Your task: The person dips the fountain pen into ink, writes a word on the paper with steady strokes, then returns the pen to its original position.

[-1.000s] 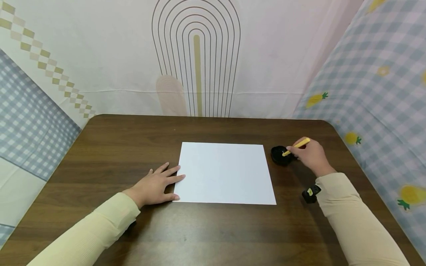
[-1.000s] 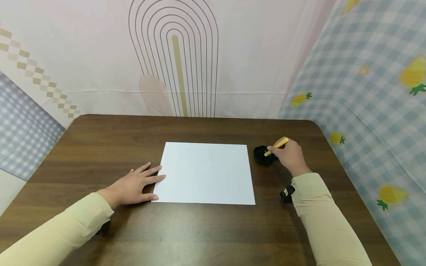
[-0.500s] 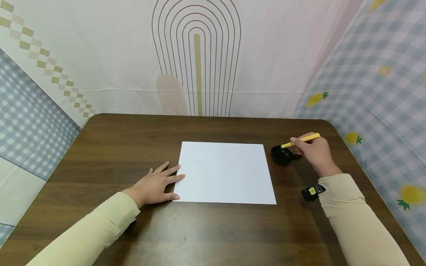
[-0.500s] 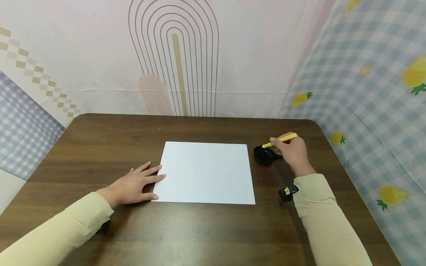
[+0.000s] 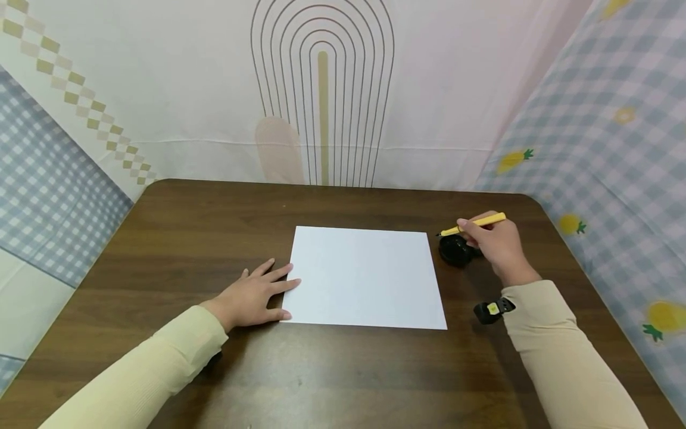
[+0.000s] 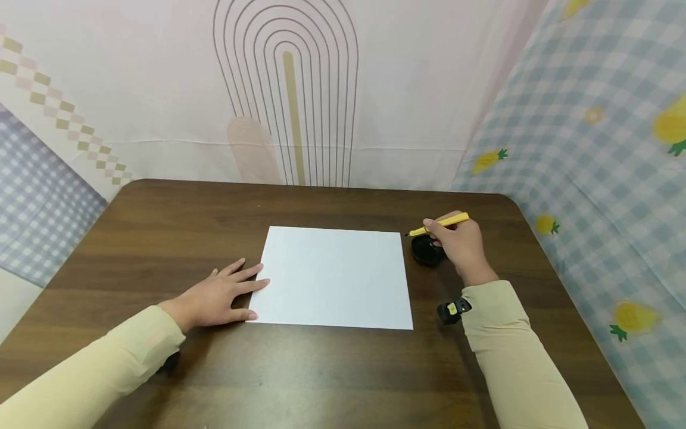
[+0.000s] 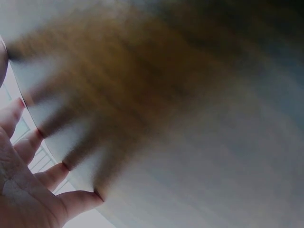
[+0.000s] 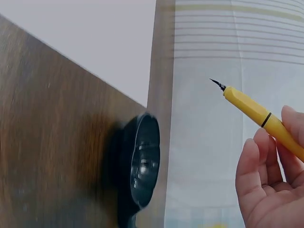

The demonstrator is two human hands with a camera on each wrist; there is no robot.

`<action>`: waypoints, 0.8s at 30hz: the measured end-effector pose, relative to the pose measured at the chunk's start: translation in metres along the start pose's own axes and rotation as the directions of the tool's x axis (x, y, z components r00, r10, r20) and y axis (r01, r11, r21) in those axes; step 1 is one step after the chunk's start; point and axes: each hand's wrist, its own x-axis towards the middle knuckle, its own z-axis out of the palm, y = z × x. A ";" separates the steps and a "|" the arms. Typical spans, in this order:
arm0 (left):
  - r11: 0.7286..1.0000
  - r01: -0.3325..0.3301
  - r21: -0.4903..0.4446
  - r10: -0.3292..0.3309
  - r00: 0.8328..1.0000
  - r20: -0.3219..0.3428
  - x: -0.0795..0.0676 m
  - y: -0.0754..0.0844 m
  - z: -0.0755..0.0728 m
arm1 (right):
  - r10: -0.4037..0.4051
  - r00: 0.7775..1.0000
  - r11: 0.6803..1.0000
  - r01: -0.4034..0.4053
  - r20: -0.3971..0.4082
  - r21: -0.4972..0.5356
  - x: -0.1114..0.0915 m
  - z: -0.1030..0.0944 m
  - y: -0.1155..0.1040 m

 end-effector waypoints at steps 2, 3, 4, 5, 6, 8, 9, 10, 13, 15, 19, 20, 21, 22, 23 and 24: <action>1.000 0.003 -0.002 -0.003 1.000 0.001 0.000 0.000 0.000 | -0.004 1.000 1.000 0.004 0.006 0.005 -0.001 0.004 -0.002; 1.000 0.003 -0.002 -0.003 1.000 0.000 0.000 0.001 0.000 | -0.008 1.000 1.000 0.008 0.009 0.007 -0.001 0.005 -0.003; 1.000 0.004 -0.002 -0.004 1.000 0.000 0.000 0.001 0.000 | -0.009 1.000 1.000 0.009 0.011 0.008 -0.001 0.007 -0.004; 1.000 0.003 -0.002 -0.003 1.000 -0.001 0.000 0.001 0.000 | -0.009 1.000 1.000 0.009 0.013 0.008 -0.001 0.009 -0.005; 1.000 0.004 -0.003 -0.004 1.000 -0.002 0.000 0.001 -0.001 | -0.009 1.000 1.000 0.009 0.015 0.009 -0.001 0.011 -0.005; 1.000 0.005 -0.002 -0.005 1.000 -0.001 0.000 0.001 -0.001 | -0.006 1.000 1.000 0.006 0.013 0.012 -0.001 0.015 -0.007; 1.000 0.005 -0.003 -0.005 1.000 -0.001 0.000 0.001 -0.001 | 0.000 1.000 1.000 0.000 0.012 0.012 0.000 0.017 -0.007; 1.000 0.005 -0.002 -0.005 1.000 -0.001 0.000 0.001 -0.001 | 0.005 1.000 1.000 -0.005 0.010 0.014 0.000 0.019 -0.008; 1.000 0.004 0.000 -0.004 1.000 0.000 0.000 0.001 -0.001 | 0.007 1.000 1.000 -0.007 0.009 0.025 0.000 0.025 -0.009; 1.000 0.004 -0.001 -0.004 1.000 0.000 0.000 0.002 -0.002 | 0.008 1.000 0.999 -0.008 0.015 0.032 0.001 0.029 -0.009; 1.000 0.008 -0.007 -0.008 1.000 0.004 0.000 0.001 -0.002 | 0.008 0.999 0.998 -0.010 0.033 0.061 0.002 0.037 -0.010; 1.000 0.006 -0.006 -0.006 1.000 0.002 -0.001 0.001 -0.003 | 0.011 0.999 0.998 -0.014 0.038 0.067 0.003 0.039 -0.010; 1.000 0.007 -0.010 -0.007 1.000 0.003 -0.001 0.001 -0.003 | 0.015 0.999 0.997 -0.018 0.041 0.074 0.003 0.041 -0.010; 1.000 0.007 -0.013 -0.007 1.000 0.003 -0.001 0.001 -0.003 | 0.021 0.999 0.997 -0.024 0.044 0.076 0.004 0.043 -0.010; 1.000 0.008 -0.016 -0.007 1.000 0.005 -0.001 0.001 -0.003 | 0.028 0.999 0.997 -0.031 0.046 0.075 0.004 0.045 -0.010; 1.000 0.007 -0.016 -0.007 1.000 0.005 -0.001 0.001 -0.003 | 0.036 0.998 0.997 -0.039 0.047 0.070 0.005 0.047 -0.010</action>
